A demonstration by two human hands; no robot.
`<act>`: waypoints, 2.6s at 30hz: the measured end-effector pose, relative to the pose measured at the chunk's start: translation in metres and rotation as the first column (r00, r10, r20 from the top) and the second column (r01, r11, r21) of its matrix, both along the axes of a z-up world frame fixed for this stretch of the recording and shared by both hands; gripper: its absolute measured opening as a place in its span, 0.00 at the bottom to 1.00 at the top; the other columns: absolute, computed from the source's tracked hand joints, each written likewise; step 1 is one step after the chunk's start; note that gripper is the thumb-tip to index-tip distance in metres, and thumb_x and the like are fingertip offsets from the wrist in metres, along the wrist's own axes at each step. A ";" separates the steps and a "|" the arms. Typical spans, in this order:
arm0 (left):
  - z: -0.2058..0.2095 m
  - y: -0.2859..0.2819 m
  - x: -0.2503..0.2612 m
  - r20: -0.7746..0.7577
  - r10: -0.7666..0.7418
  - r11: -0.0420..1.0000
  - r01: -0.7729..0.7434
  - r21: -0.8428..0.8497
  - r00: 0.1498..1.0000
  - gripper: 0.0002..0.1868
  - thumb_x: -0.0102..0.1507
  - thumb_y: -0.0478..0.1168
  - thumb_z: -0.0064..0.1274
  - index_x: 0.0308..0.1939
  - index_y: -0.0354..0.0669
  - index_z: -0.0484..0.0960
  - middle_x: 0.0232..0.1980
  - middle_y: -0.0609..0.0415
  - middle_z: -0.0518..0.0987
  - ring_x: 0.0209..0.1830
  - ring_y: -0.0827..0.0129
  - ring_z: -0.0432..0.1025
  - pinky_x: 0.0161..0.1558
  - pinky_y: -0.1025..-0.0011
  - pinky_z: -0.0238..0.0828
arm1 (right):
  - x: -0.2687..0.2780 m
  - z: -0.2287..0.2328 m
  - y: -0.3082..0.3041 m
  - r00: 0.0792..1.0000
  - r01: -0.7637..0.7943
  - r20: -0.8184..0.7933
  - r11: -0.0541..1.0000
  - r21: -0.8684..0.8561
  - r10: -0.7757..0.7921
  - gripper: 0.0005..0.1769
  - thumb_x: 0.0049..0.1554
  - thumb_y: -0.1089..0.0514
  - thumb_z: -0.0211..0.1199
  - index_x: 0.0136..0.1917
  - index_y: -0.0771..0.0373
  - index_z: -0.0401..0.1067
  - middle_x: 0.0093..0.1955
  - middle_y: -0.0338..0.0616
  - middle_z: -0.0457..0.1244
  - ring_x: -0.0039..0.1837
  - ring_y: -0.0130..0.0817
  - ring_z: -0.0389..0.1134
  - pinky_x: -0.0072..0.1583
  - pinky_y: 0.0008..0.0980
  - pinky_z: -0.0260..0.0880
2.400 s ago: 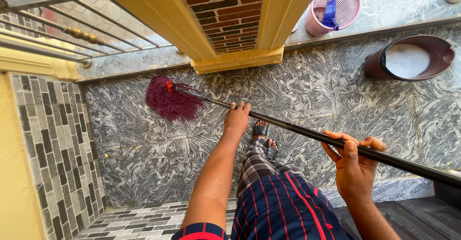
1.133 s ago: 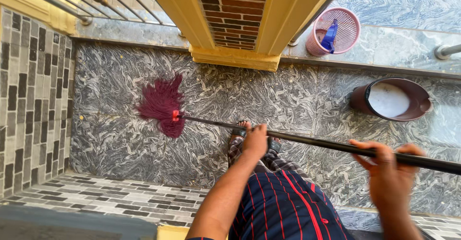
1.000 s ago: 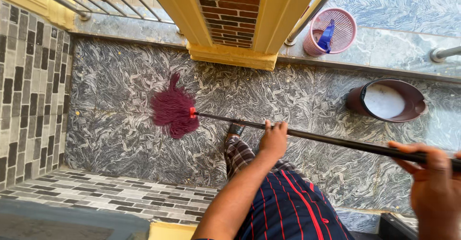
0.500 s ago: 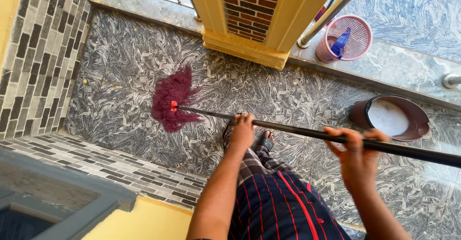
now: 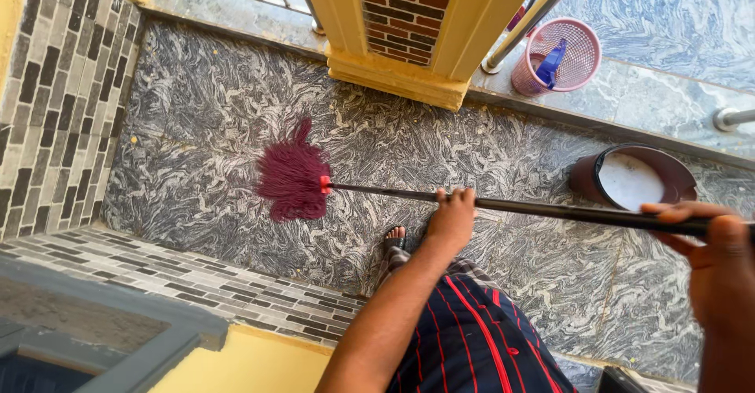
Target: The person is mopping a marble floor using a purple mop and a bucket of soapy water. They push and pull the mop across the floor surface, cleaning along the edges of the walls and the balcony railing.
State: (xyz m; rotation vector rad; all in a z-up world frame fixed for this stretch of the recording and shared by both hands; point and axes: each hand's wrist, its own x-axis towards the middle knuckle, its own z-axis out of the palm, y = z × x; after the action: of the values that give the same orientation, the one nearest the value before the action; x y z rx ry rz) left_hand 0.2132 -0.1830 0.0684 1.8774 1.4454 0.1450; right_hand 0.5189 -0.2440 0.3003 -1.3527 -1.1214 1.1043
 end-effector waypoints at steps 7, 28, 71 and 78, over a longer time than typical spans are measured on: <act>0.015 -0.007 -0.016 0.154 0.065 0.992 -0.080 0.094 0.986 0.14 0.71 0.42 0.48 0.60 0.47 0.70 0.59 0.45 0.79 0.63 0.39 0.70 0.53 0.47 0.79 | -0.030 -0.018 0.007 0.989 0.147 -0.016 0.987 0.072 -0.146 0.18 0.79 0.41 0.41 0.67 0.57 0.54 0.54 0.51 0.64 0.63 0.55 0.69 0.70 0.53 0.73; 0.001 -0.043 -0.134 0.010 -0.164 0.983 0.165 -0.076 0.986 0.13 0.70 0.45 0.48 0.55 0.43 0.71 0.57 0.45 0.79 0.68 0.31 0.64 0.66 0.47 0.67 | -0.181 -0.007 -0.033 0.966 0.250 -0.041 0.963 -0.101 -0.255 0.17 0.75 0.63 0.49 0.66 0.51 0.44 0.57 0.53 0.69 0.64 0.51 0.73 0.68 0.54 0.77; 0.038 -0.076 0.065 0.303 -0.113 0.993 0.114 0.016 0.946 0.15 0.73 0.49 0.46 0.58 0.45 0.70 0.58 0.43 0.77 0.64 0.35 0.71 0.77 0.36 0.53 | -0.020 0.018 -0.076 0.966 0.251 0.128 0.924 -0.289 -0.223 0.20 0.68 0.61 0.44 0.52 0.80 0.73 0.46 0.64 0.68 0.44 0.52 0.73 0.52 0.43 0.78; 0.039 -0.078 0.056 0.078 -0.052 0.965 0.070 -0.252 0.996 0.16 0.72 0.50 0.42 0.57 0.45 0.68 0.64 0.44 0.73 0.77 0.29 0.52 0.63 0.43 0.71 | -0.016 -0.041 -0.069 0.984 0.171 0.030 0.898 -0.406 -0.174 0.23 0.63 0.58 0.41 0.52 0.79 0.72 0.48 0.63 0.68 0.46 0.52 0.73 0.53 0.46 0.79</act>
State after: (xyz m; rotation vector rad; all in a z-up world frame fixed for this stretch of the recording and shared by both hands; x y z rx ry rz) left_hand 0.2691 -0.2606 0.1073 1.6878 1.2908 -0.0051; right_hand 0.5025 -0.3125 0.2589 -1.7346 -0.7679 1.2536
